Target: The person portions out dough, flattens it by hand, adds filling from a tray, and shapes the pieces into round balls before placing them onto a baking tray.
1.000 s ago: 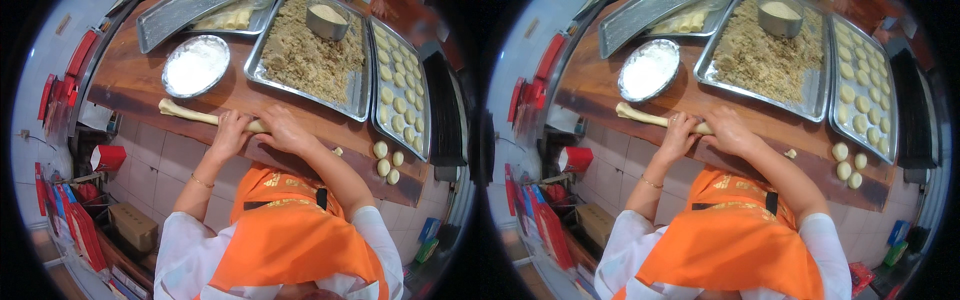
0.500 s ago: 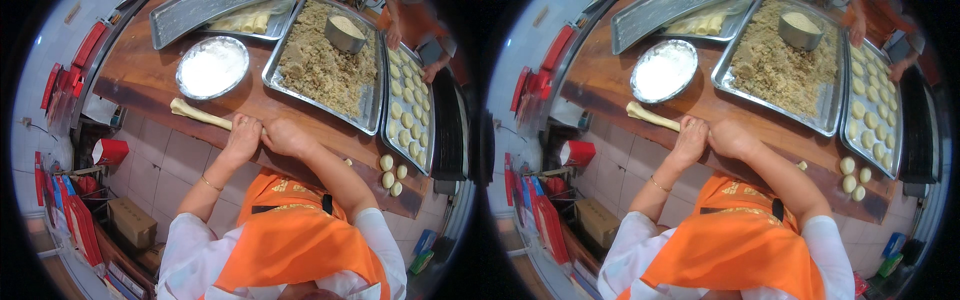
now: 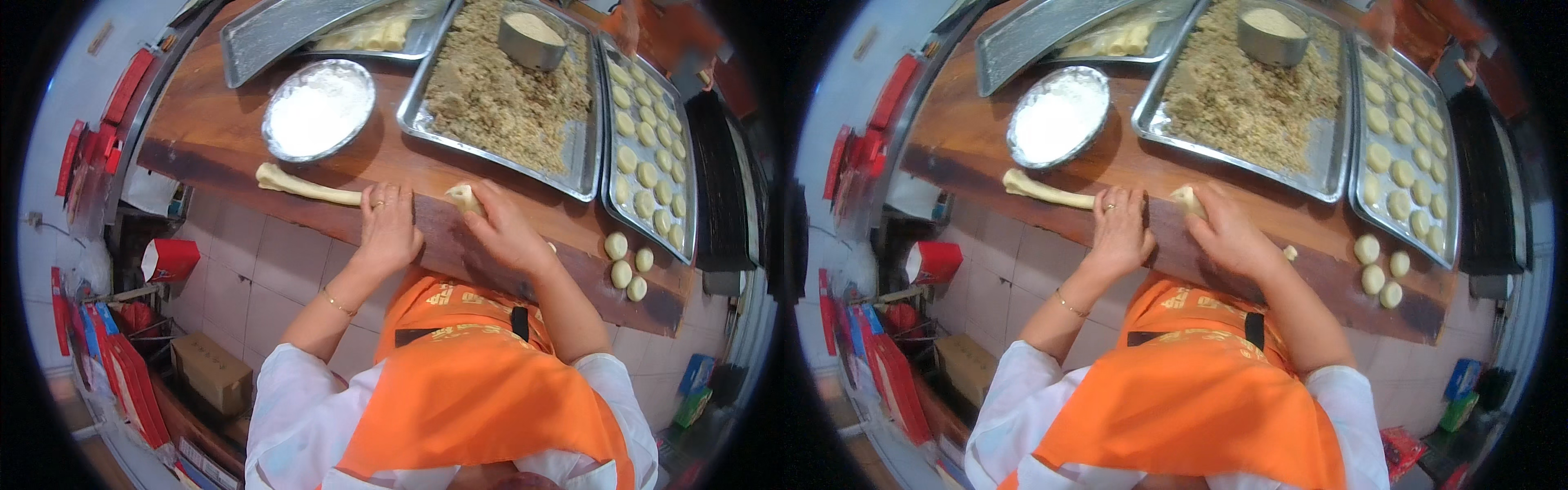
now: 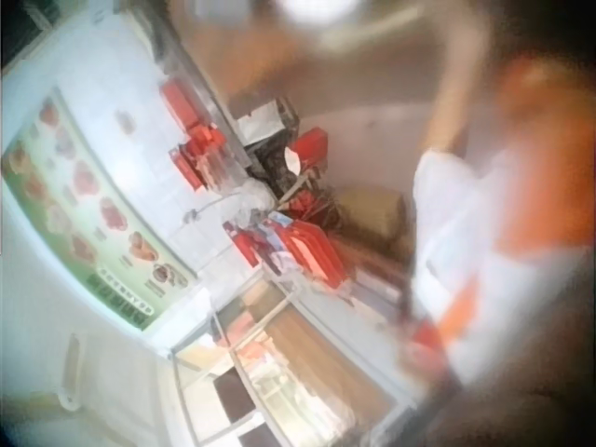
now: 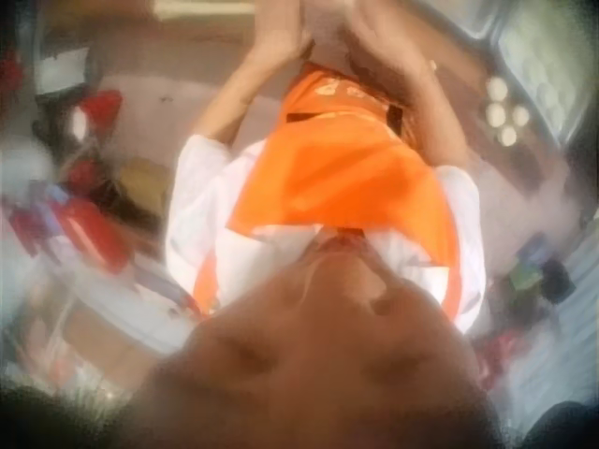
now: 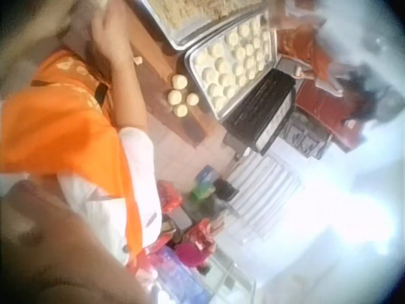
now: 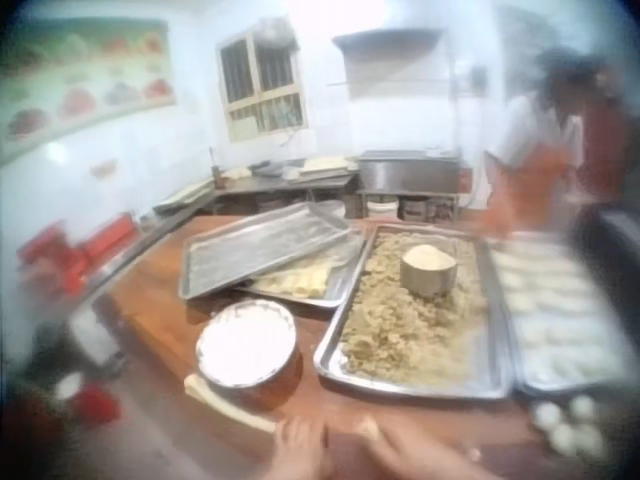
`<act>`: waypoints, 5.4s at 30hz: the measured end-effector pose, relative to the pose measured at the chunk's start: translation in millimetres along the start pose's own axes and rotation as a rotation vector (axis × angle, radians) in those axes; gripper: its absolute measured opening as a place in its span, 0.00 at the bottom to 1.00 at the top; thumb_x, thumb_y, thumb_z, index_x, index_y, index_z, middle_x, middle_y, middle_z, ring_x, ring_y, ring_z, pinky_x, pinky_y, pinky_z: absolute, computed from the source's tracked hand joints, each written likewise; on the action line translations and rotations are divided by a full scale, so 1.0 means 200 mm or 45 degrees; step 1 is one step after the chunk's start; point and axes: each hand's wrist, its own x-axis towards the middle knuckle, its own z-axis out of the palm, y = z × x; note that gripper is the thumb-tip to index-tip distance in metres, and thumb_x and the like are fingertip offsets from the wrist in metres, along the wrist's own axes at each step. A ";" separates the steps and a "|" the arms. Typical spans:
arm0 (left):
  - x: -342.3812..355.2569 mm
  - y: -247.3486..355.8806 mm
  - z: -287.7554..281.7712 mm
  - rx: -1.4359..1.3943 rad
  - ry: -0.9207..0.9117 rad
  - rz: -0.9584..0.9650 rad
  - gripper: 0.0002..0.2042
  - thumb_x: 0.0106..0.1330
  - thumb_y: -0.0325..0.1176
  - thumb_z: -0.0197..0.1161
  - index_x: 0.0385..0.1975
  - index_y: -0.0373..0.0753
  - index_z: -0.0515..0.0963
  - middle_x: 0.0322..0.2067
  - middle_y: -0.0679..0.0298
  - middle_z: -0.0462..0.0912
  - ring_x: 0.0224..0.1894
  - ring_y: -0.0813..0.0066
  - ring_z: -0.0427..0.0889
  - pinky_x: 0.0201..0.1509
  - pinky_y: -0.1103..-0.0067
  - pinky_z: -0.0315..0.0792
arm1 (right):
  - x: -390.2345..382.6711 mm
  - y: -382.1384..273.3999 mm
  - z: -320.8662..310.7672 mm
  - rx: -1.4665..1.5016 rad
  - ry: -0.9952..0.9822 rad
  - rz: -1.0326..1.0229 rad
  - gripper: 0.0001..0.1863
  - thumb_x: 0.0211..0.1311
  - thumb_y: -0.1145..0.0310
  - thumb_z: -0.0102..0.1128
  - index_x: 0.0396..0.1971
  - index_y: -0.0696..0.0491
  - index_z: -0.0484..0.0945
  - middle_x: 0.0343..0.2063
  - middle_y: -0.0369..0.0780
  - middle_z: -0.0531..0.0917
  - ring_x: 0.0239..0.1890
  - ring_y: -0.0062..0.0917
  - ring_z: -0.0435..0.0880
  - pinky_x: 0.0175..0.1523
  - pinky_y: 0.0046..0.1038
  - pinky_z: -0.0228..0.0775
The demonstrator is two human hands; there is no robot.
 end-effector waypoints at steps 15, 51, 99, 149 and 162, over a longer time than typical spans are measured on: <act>0.00 0.37 0.15 -0.638 -0.030 -0.004 0.13 0.62 0.27 0.67 0.43 0.31 0.74 0.43 0.50 0.76 0.46 0.48 0.78 0.49 0.63 0.73 | -0.54 0.09 -0.24 -0.971 0.223 0.227 0.14 0.53 0.77 0.63 0.42 0.56 0.81 0.44 0.46 0.79 0.50 0.43 0.77 0.56 0.43 0.70; 0.44 0.58 0.33 -0.079 -0.304 0.796 0.34 0.69 0.56 0.57 0.70 0.43 0.65 0.69 0.52 0.65 0.71 0.53 0.64 0.75 0.53 0.51 | -0.33 0.29 -0.33 0.301 0.933 0.114 0.09 0.67 0.80 0.56 0.44 0.58 0.83 0.41 0.39 0.83 0.43 0.22 0.81 0.48 0.22 0.72; 0.30 0.51 0.31 -0.367 -0.114 0.682 0.27 0.68 0.50 0.62 0.59 0.36 0.76 0.68 0.56 0.68 0.75 0.61 0.57 0.78 0.57 0.49 | 0.30 0.74 -0.46 -1.114 -0.200 0.032 0.12 0.60 0.67 0.61 0.41 0.54 0.73 0.39 0.50 0.80 0.37 0.47 0.85 0.40 0.45 0.79; 0.28 0.19 0.21 -1.861 -0.684 -0.225 0.11 0.66 0.35 0.66 0.34 0.37 0.71 0.44 0.55 0.83 0.43 0.63 0.85 0.44 0.70 0.78 | 0.33 0.72 -0.56 1.850 0.751 0.574 0.22 0.74 0.44 0.53 0.45 0.49 0.75 0.31 0.36 0.78 0.29 0.20 0.77 0.27 0.19 0.67; 0.49 0.43 0.18 -2.804 -0.339 -0.807 0.13 0.74 0.29 0.60 0.54 0.33 0.75 0.49 0.51 0.84 0.51 0.59 0.85 0.60 0.66 0.80 | 0.33 0.69 -0.51 0.953 0.644 0.521 0.21 0.76 0.44 0.48 0.39 0.48 0.76 0.26 0.35 0.79 0.23 0.18 0.75 0.27 0.21 0.66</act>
